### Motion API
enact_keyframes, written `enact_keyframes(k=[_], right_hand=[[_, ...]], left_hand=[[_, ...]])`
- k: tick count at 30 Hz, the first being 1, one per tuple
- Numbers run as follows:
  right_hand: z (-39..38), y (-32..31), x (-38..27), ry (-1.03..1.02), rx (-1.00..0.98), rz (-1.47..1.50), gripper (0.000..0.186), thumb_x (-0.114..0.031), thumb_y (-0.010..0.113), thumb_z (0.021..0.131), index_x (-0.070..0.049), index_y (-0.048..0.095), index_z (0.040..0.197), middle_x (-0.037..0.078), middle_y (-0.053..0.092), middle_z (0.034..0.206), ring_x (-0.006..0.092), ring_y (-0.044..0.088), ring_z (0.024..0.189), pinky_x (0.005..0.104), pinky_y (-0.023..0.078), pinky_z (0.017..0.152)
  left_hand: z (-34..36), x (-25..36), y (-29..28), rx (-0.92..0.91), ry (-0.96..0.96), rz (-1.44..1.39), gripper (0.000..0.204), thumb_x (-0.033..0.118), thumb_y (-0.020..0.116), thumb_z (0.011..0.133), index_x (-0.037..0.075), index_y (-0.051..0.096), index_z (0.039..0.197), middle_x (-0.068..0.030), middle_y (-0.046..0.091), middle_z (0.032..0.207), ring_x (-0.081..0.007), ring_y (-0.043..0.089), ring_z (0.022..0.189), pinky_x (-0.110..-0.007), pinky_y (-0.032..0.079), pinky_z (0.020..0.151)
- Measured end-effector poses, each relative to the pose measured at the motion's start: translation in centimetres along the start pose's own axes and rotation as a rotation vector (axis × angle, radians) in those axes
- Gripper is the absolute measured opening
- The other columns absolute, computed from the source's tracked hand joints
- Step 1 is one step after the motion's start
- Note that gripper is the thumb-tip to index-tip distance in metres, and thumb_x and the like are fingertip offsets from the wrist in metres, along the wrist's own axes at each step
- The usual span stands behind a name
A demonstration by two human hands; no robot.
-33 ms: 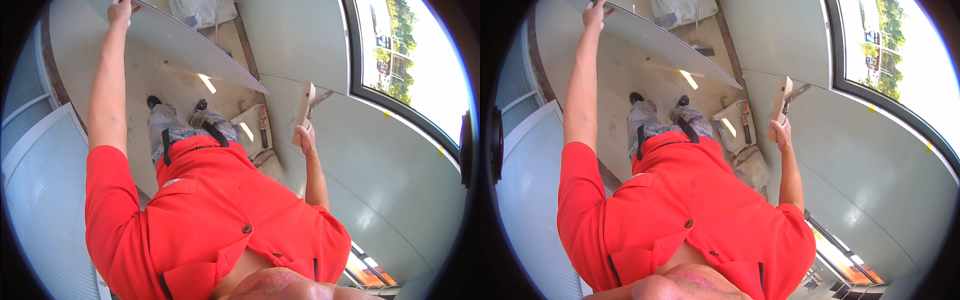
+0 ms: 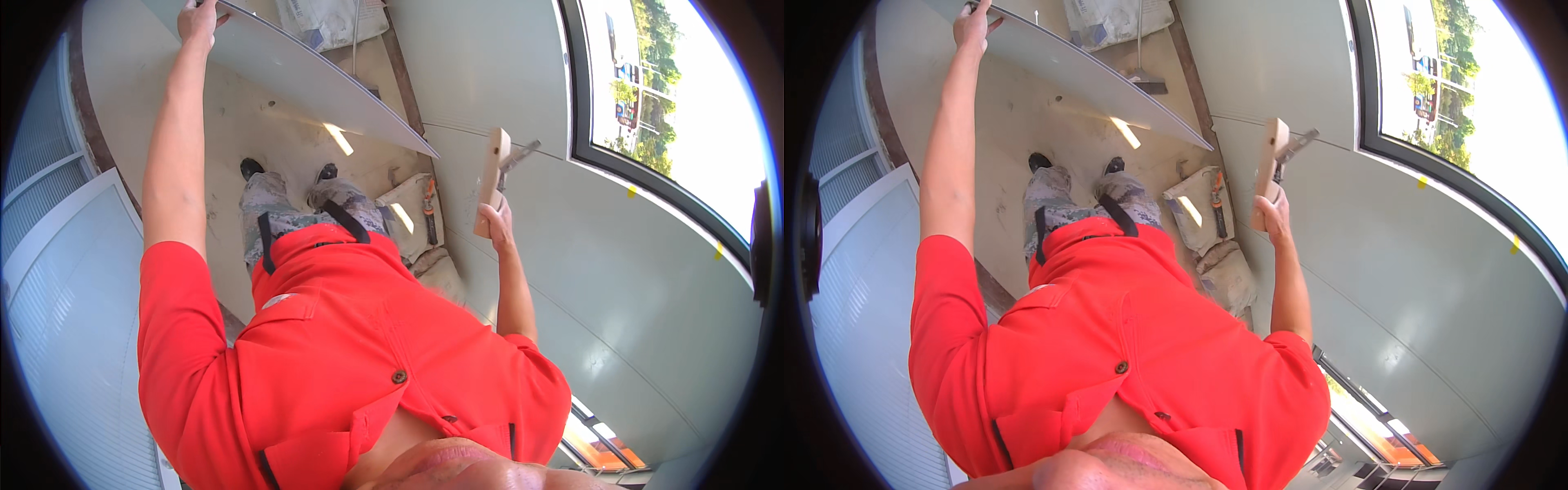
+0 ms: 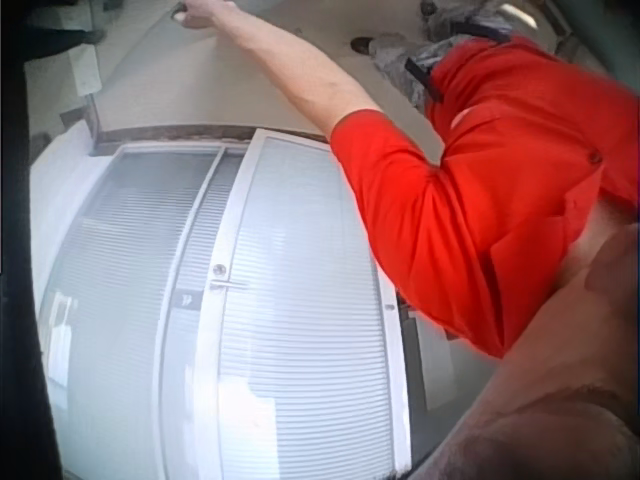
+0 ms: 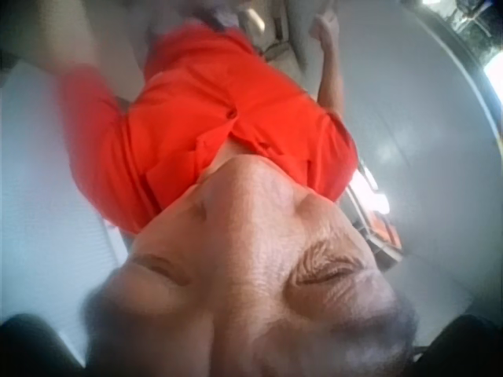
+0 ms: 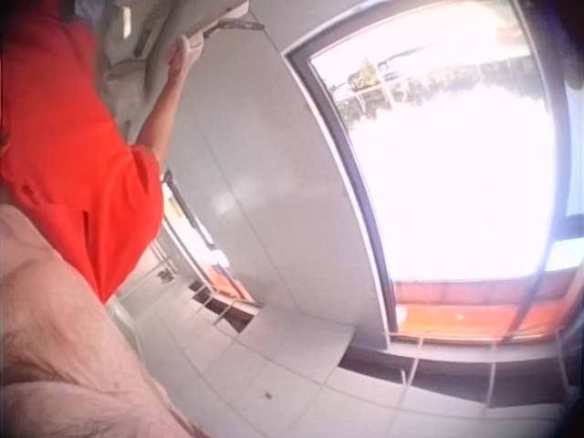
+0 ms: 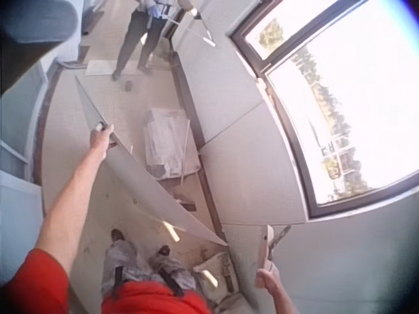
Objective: The person carries a metal frame and white ceiling panels, applies adhesive from a spray can to the back of a panel, and positions it against the ceiling near a window. The person repeats this process with additional panels, using a caulking gun to apply adhesive in a pattern before lifting and placing each panel.
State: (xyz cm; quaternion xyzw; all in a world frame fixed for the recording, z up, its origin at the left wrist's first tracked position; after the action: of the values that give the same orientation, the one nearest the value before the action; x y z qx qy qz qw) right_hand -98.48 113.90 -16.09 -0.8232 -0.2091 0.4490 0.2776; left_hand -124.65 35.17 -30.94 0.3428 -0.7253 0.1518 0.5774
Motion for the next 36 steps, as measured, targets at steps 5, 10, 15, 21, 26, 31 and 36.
enact_keyframes(k=[5,10,15,21,26,31,36], right_hand=[[5.5,5.7,-10.0,-0.195,-0.244,-0.469,0.066,-0.027,0.074,0.073,0.000,0.057,0.131,0.023,0.069,0.111,0.0360,0.069,0.097,0.0447,0.055,0.090],[6.6,9.5,-13.1,-0.607,-0.396,-0.650,0.069,-0.028,0.077,0.073,-0.001,0.055,0.132,0.024,0.069,0.111,0.0427,0.068,0.101,0.0487,0.055,0.089],[12.8,13.4,-13.1,-0.731,-0.534,-0.617,0.069,-0.027,0.078,0.072,-0.003,0.055,0.132,0.022,0.069,0.114,0.0429,0.066,0.106,0.0494,0.054,0.093],[13.5,12.7,-11.4,-0.681,-0.614,-0.571,0.068,-0.026,0.079,0.073,-0.001,0.053,0.131,0.025,0.069,0.107,0.0461,0.068,0.099,0.0505,0.056,0.085],[12.7,1.6,1.8,-0.380,-0.459,-0.608,0.069,-0.029,0.075,0.078,-0.001,0.051,0.135,0.028,0.068,0.110,0.0488,0.067,0.102,0.0519,0.055,0.089],[6.4,-9.4,14.0,0.060,-0.182,-0.526,0.070,-0.032,0.078,0.076,0.002,0.053,0.131,0.028,0.071,0.108,0.0418,0.071,0.102,0.0486,0.055,0.090],[10.1,-5.8,15.9,0.131,-0.141,-0.368,0.066,-0.027,0.075,0.078,0.004,0.057,0.133,0.019,0.070,0.116,0.0272,0.068,0.107,0.0410,0.054,0.097]], left_hand=[[-1.5,-1.2,1.1,0.039,0.030,0.055,0.050,0.033,0.075,0.098,0.007,0.058,0.137,-0.0079,0.063,0.123,-0.0250,0.065,0.105,-0.045,0.066,0.071],[-2.5,-0.7,-0.2,0.041,0.073,0.075,0.052,0.034,0.076,0.097,0.008,0.058,0.139,-0.0073,0.062,0.123,-0.0232,0.065,0.108,-0.047,0.065,0.073],[-0.7,-1.8,2.1,0.055,0.039,0.068,0.047,0.025,0.069,0.099,0.000,0.056,0.136,-0.0237,0.063,0.126,-0.0361,0.065,0.101,-0.052,0.061,0.071],[2.7,-1.6,-0.3,0.124,-0.005,0.062,0.055,0.017,0.073,0.098,-0.005,0.051,0.143,-0.0209,0.058,0.139,-0.0358,0.060,0.122,-0.052,0.062,0.093],[4.2,-2.3,-3.4,0.070,0.034,0.010,0.044,0.004,0.073,0.098,-0.014,0.054,0.133,-0.0214,0.056,0.138,-0.0377,0.061,0.125,-0.058,0.068,0.094],[2.0,-2.2,-6.2,0.056,0.014,-0.037,0.036,0.010,0.074,0.099,-0.005,0.059,0.128,-0.0147,0.059,0.132,-0.0329,0.060,0.124,-0.056,0.066,0.095],[-0.4,-2.1,-7.1,0.042,0.011,-0.043,0.047,0.023,0.076,0.099,0.006,0.059,0.138,-0.0058,0.064,0.129,-0.0229,0.063,0.118,-0.049,0.063,0.087]])
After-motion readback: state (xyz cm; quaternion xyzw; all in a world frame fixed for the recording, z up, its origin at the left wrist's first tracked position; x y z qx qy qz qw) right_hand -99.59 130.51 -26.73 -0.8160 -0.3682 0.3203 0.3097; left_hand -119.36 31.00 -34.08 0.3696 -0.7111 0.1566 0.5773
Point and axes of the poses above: each hand's wrist, its own z-axis towards the middle knuckle, its own y-axis out of the palm, x = y × z, the point moved 6 cm from there along z, towards the middle knuckle
